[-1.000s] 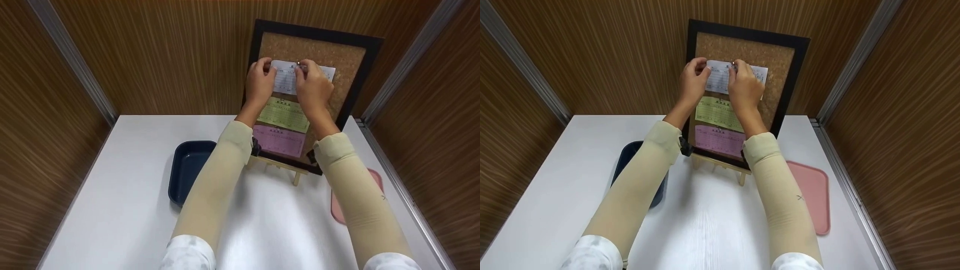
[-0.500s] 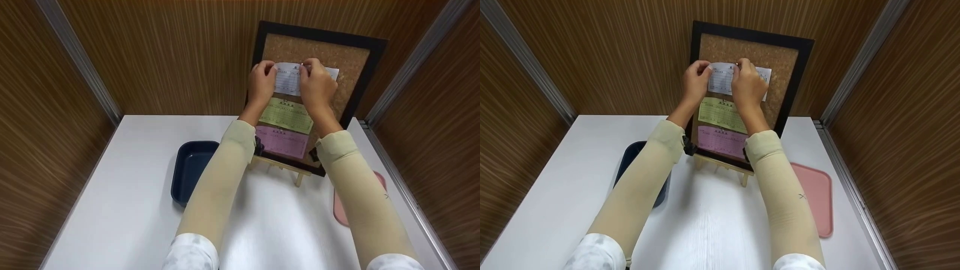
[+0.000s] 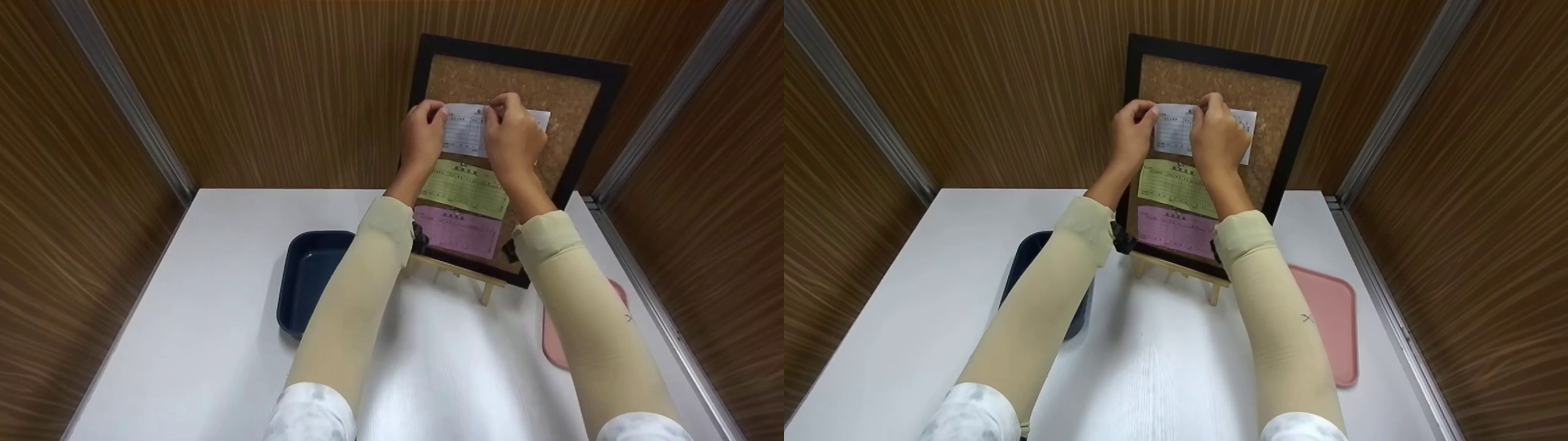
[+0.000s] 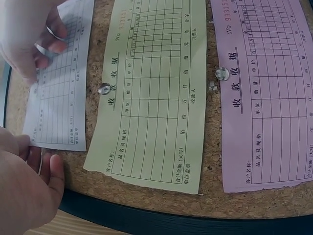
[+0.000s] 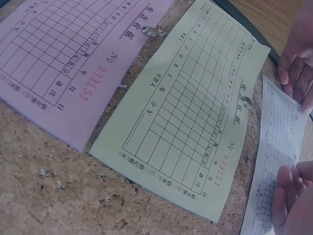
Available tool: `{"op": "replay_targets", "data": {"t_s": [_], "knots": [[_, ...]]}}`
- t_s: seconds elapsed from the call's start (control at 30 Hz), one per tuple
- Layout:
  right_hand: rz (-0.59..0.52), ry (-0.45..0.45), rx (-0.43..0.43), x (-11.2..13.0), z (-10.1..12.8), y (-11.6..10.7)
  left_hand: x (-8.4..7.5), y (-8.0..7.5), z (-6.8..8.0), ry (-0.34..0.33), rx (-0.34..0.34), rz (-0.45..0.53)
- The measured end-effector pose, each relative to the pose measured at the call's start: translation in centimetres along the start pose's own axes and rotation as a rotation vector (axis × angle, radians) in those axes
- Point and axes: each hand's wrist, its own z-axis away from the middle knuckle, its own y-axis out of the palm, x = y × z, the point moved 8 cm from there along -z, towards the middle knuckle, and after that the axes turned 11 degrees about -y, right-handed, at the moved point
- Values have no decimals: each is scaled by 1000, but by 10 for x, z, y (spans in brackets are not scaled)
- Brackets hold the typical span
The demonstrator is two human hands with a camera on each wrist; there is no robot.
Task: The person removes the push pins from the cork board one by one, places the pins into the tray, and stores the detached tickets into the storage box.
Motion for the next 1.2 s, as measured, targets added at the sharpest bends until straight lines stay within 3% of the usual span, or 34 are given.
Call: {"op": "replay_targets", "data": {"t_s": [0.3, 0.7, 1.2], "knots": [[-20, 13, 3, -2, 0, 1, 1, 2, -1, -2, 8, -8], [-70, 40, 27, -4, 0, 3, 2, -1, -2, 14, 6, 55], [-156, 47, 101, -9, 2, 5, 7, 0, -4, 4, 4, 73]]}}
